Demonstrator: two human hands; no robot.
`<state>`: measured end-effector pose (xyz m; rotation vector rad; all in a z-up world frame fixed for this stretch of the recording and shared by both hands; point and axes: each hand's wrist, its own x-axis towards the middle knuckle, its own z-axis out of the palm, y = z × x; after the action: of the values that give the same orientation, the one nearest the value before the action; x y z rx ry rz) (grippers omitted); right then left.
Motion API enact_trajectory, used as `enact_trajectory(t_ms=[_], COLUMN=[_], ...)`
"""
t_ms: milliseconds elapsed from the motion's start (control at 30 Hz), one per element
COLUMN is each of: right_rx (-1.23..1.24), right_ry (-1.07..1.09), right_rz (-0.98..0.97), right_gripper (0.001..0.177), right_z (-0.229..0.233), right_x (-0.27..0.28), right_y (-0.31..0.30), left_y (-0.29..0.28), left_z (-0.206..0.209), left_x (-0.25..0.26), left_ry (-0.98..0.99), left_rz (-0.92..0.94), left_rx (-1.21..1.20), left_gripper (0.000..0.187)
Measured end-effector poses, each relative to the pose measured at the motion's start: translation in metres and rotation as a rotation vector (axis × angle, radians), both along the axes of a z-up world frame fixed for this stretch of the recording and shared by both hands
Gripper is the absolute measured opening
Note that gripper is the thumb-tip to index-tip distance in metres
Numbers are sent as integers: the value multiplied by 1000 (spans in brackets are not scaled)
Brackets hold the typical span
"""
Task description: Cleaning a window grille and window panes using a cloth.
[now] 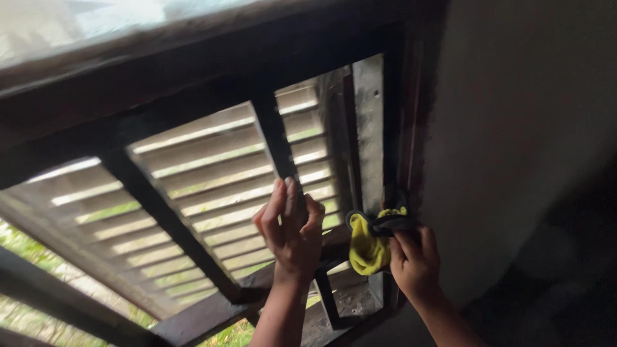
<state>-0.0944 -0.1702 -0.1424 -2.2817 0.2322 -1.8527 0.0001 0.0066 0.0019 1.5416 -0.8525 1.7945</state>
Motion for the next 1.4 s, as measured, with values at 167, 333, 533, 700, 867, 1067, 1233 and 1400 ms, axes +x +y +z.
enact_trajectory(t_ms=[167,333,533,700,867,1067,1233,1400], right_rx=[291,99,-243,-218,151,848,1177,1493], right_ry=[58,-190,-346,-380,-662,-389,252,151], right_rz=[71,237,388,45,559,1269,1093,1352], right_gripper=[20,20,28,30,30,31,31,32], right_z=[57,151,244,233,221,215,277,261], right_x=[-17,-7,70,103,118,219,211,218], right_y=[42,81,125,150,208,228,214,190], left_y=[27,57,89,126,155,184,189,189], left_z=[2,20,22,22,19,17,20,21], left_x=[-9,-21,-20,-14,-1,15,19,18], left_ry=[188,331,383,219,348,578,786,709], left_rz=[-155,-317,-371,-47,-154,-590,-742,-535], left_rx=[9,39,-41,-194,-215,-261,-228,-170], left_gripper=[49,40,32,27,33,42,43,36])
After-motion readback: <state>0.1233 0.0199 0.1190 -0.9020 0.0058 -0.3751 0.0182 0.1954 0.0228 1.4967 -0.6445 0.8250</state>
